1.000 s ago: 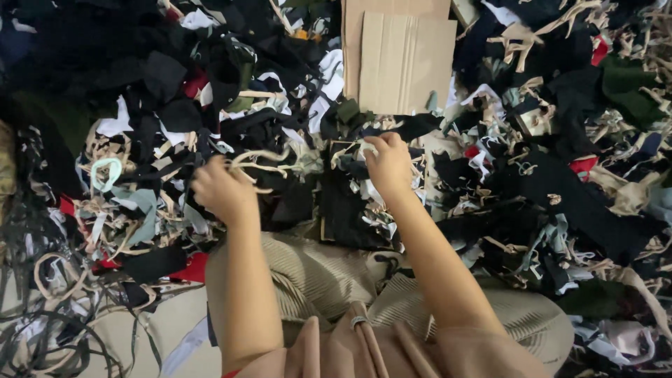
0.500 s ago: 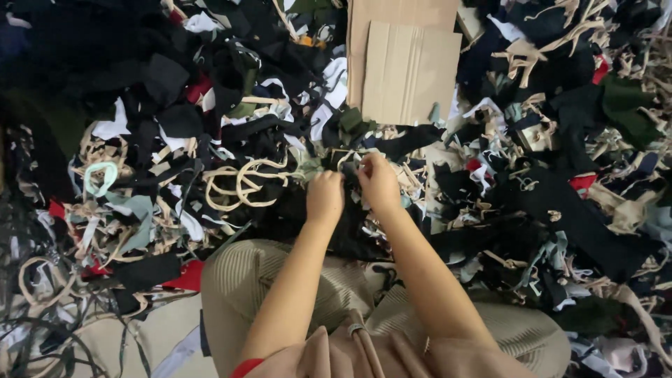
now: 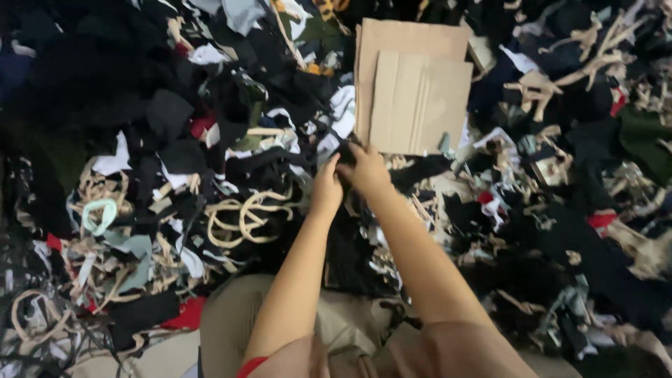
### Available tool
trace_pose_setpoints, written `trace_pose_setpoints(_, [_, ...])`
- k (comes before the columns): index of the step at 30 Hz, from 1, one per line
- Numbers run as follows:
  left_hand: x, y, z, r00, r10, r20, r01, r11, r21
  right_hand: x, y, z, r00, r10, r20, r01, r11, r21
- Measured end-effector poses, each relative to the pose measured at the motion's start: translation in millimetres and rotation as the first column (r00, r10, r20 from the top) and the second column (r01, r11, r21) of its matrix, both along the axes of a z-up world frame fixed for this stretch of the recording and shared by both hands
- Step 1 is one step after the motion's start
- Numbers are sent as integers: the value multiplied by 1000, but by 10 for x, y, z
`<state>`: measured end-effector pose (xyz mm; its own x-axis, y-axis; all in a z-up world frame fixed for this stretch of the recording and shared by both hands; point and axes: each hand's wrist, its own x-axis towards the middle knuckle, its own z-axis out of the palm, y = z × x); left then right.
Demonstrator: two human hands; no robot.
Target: Wrapping individual fabric scraps around rectangular cardboard pieces
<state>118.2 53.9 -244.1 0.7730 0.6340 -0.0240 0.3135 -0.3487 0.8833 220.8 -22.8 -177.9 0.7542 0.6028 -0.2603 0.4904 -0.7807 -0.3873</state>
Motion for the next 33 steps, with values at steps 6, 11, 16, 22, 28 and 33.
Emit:
trace_pose_setpoints(6, [179,172,-307,990,138,-30,-140,989,-49,176,237,-225,996,90,15,-87,986,-142])
trace_pose_setpoints(11, [239,231,-336,946,317,-60,-322,942,-98,487,-15,-227,983,-123,-139,143,979,148])
trace_pose_setpoints(16, [227,151,210,889,243,-388,-276,961,-31,493,-187,0,951,-210,-226,262,937,233])
trace_pose_setpoints(22, [244,180,197,815,135,-563,10,969,247,369,-225,52,700,-305,-646,662,617,426])
trace_pose_setpoints(28, [298,107,923,951,190,-244,-267,903,-338,303,-239,312,600,-168,-782,728,520,447])
trace_pose_setpoints(33, [128,5,2281,991,-89,98,100,989,-112,-9,-151,1616,669,-44,-742,665,481,572])
